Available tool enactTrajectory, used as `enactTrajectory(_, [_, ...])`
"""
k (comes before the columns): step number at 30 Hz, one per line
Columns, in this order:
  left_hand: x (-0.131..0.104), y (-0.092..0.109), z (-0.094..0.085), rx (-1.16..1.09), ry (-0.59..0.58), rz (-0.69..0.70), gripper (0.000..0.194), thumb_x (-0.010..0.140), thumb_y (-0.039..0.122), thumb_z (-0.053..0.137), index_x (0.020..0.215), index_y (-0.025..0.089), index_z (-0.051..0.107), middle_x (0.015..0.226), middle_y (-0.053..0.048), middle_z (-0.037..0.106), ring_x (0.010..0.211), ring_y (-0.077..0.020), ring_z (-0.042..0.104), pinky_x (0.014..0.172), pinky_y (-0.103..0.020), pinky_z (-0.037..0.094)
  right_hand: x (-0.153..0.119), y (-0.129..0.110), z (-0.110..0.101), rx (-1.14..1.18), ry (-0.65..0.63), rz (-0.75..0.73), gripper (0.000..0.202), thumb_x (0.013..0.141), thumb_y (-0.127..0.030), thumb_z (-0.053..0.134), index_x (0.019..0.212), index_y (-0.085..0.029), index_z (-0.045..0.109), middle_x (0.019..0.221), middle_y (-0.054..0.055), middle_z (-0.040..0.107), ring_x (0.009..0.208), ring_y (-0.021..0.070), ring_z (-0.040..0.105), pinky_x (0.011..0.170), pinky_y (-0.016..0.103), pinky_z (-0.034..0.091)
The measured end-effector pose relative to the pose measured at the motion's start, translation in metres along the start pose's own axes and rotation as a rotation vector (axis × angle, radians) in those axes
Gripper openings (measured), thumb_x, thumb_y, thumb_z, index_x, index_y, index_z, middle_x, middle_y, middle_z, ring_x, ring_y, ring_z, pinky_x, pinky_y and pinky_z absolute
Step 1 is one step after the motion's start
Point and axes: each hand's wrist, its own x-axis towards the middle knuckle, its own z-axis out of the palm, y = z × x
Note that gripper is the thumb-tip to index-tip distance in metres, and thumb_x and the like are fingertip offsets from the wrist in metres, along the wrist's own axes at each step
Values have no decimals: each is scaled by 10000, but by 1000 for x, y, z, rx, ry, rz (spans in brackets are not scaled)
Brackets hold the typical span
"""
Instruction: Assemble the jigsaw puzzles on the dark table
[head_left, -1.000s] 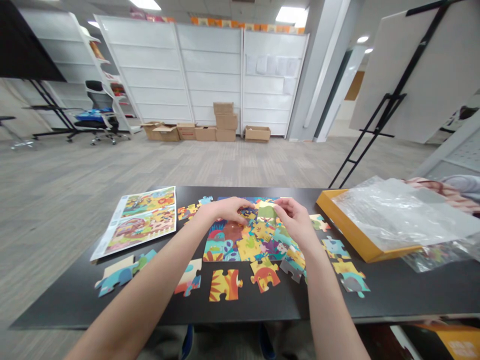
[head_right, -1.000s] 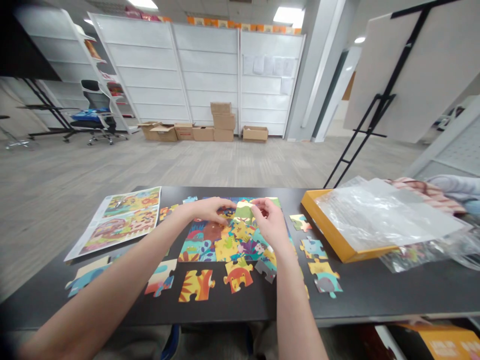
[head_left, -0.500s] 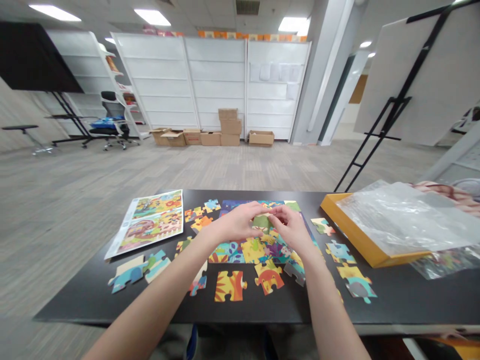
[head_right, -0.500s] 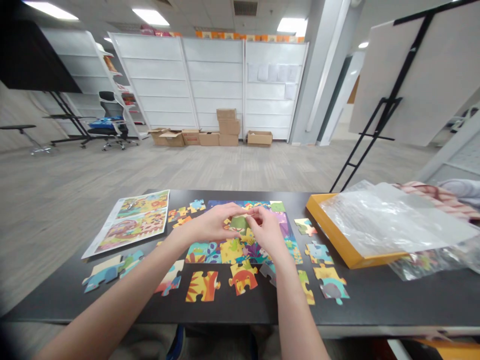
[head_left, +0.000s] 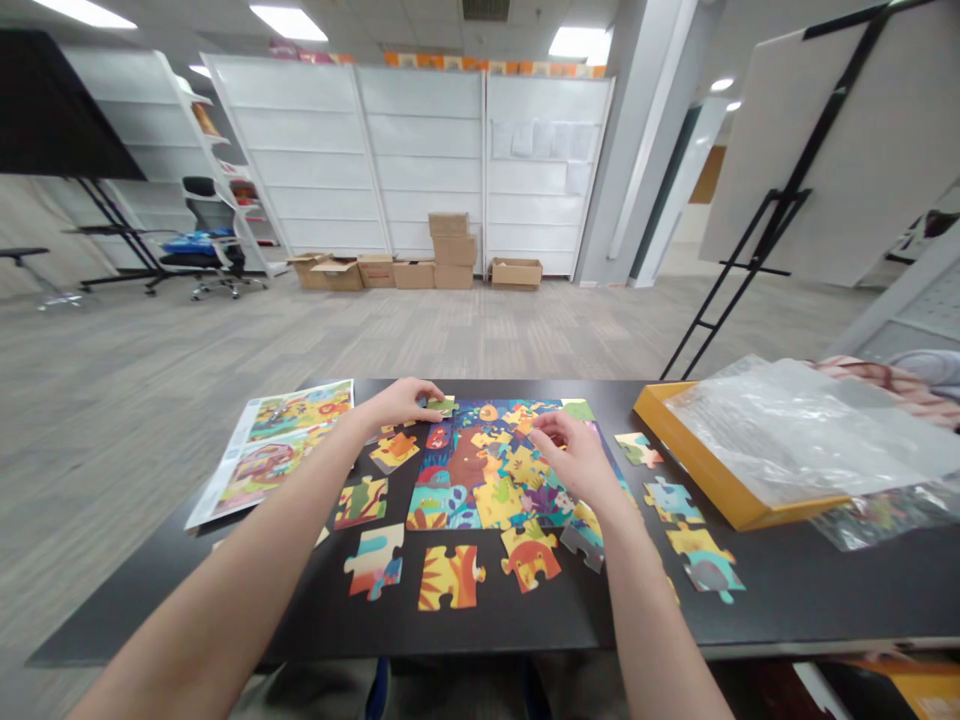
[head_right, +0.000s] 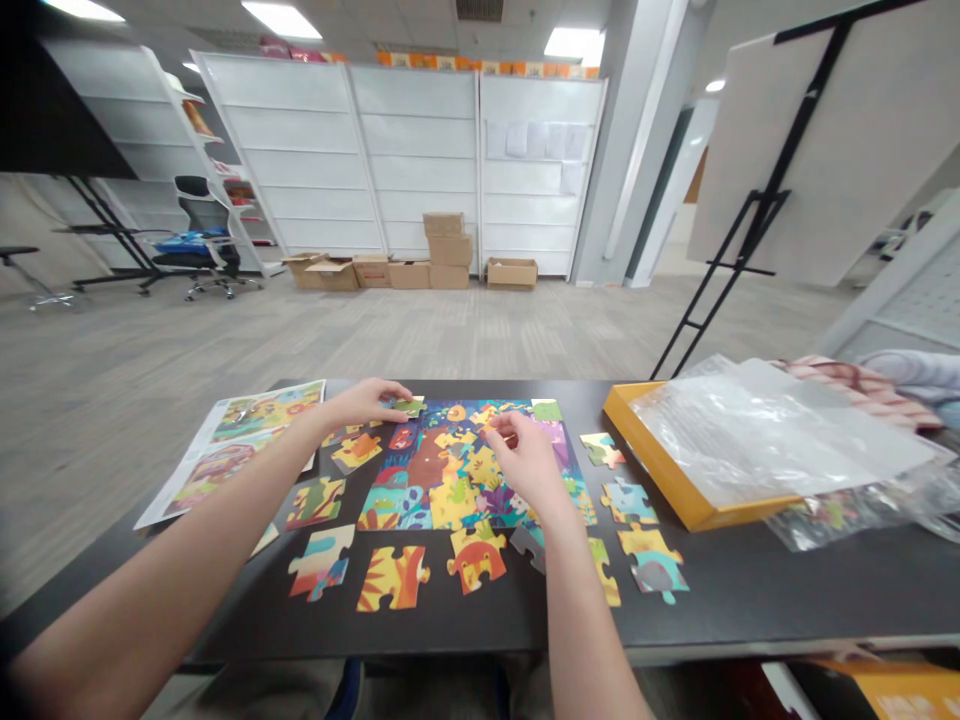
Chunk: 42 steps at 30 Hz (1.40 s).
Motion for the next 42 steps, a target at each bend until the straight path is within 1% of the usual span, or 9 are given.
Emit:
enactTrajectory(5, [4,5,8,-12,-21,-3,660,630,683,731,1071,194,764,1198,-90,742,1080,-284,660,989,-359,488,-1,-1,-1,-10,-21,1,181,859,-375,589,888,-201,627,864,52,706,746,189,656,676,329,504])
enactTrajectory(9, [2,8,-1,10,-97,38,597,672,614,740,1108,205,759,1248,-75,726,1150,-277,639,1035,-333,459,-3,-3,-3,-27,-13,11,168,867,-370,587,866,-206,624,840,40,697,728,178,645,683,326,502])
enactTrajectory(14, [0,11,-11,40,-144,26,562,698,555,727,1142,210,742,1225,-72,734,1136,-271,646,1012,-328,468,-2,-2,-5,-38,-17,26,144,853,-351,601,858,-209,625,855,46,709,757,185,657,700,327,510])
enactTrajectory(24, [2,14,-11,105,-165,33,522,717,513,696,1118,180,733,1215,-94,732,1123,-265,654,1000,-320,463,-2,2,-6,-58,-37,24,149,850,-350,593,858,-204,625,844,48,697,757,190,653,685,331,517])
enactTrajectory(29, [-5,22,-18,82,-157,15,673,723,529,700,1298,185,645,1368,-104,655,1233,-279,602,1050,-338,446,-1,2,-5,-66,-40,16,162,854,-367,604,862,-208,632,841,45,712,742,184,661,683,330,516])
enactTrajectory(32, [-20,32,-27,51,-86,-20,783,750,592,668,1412,190,551,1468,-112,573,1304,-290,555,1074,-350,441,0,2,-5,-70,-49,7,186,854,-388,605,868,-206,640,851,52,718,745,190,666,683,336,517])
enactTrajectory(35, [-48,45,-39,34,-2,-2,720,820,612,600,1408,198,554,1483,-99,559,1321,-276,543,1088,-345,438,0,1,-6,-72,-50,6,207,839,-405,617,874,-204,650,842,59,721,745,201,671,679,347,525])
enactTrajectory(38, [-86,56,-45,21,56,-60,633,842,598,583,1343,214,608,1411,-83,623,1248,-271,599,1048,-346,472,-1,-1,-8,-84,-24,-1,211,817,-410,634,857,-205,661,814,62,726,746,209,675,685,354,535])
enactTrajectory(42, [-135,57,-45,50,-37,-186,541,775,531,656,1217,222,690,1246,-70,721,1113,-279,674,954,-330,517,-4,-5,-10,-105,3,0,208,801,-403,635,837,-201,666,793,64,726,730,209,675,679,350,538])
